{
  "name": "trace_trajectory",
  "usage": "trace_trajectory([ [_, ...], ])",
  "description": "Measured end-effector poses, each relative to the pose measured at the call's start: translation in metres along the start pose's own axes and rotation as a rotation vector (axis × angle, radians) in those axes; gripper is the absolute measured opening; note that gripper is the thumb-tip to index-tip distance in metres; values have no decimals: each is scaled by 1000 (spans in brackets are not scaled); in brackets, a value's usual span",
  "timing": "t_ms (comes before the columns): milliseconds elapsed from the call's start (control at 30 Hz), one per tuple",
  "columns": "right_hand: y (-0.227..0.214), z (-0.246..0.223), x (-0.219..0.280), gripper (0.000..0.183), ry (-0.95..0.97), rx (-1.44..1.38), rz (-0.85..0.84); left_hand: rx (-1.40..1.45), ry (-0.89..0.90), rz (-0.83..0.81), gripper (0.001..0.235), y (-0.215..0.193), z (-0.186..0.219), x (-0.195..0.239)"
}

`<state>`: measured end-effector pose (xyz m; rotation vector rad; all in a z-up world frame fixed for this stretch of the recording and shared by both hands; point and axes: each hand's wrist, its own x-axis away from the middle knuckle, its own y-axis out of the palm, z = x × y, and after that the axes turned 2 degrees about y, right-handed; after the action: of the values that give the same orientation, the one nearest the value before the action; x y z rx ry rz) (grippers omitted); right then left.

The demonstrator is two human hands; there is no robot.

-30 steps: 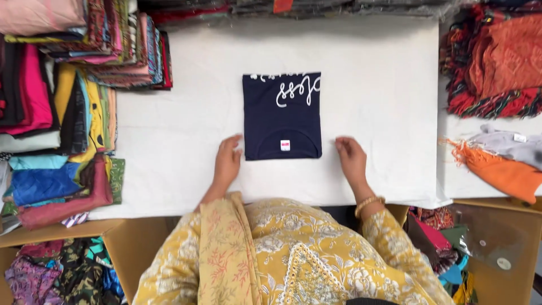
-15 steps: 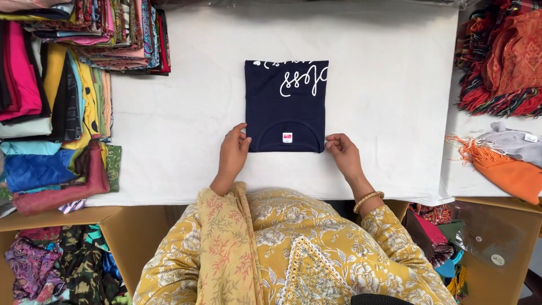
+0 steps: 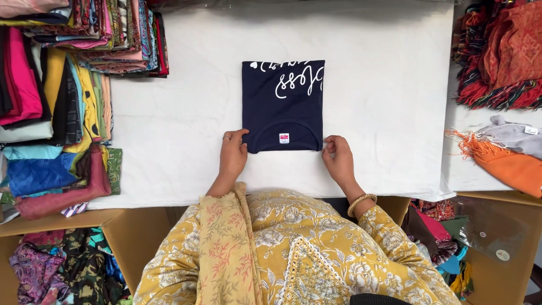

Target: The person folds a pink patterned cloth, a multicolored scarf, a navy blue t-shirt, and a striped t-shirt on a white table. The person handles each item by hand, smoothing and folding them into neat stacks before placing them aside.

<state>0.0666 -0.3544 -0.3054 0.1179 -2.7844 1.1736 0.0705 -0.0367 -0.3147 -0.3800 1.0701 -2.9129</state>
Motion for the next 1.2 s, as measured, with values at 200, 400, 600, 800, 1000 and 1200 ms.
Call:
trace_trajectory([
  [200, 5, 2, 2, 36, 110, -99, -24, -115, 362, -125, 32, 22, 52, 7],
  [400, 16, -2, 0, 21, 32, -189, 103, -36, 512, -373, 48, 69, 98, -5],
  [600, 10, -23, 4, 30, -29, -143, 144, 6, 336, -258, 31, 99, 80, -19],
  [800, 34, -15, -2, 46, 49, -281, 119, 89, 387, -226, 23, 79, 93, -9],
  [1000, 45, -5, -4, 20, 151, -359, 200, 29, 482, -165, 23, 69, 83, -8],
  [1200, 39, -11, -9, 23, 185, -237, 264, -310, 413, -101, 52, 60, 43, -9],
])
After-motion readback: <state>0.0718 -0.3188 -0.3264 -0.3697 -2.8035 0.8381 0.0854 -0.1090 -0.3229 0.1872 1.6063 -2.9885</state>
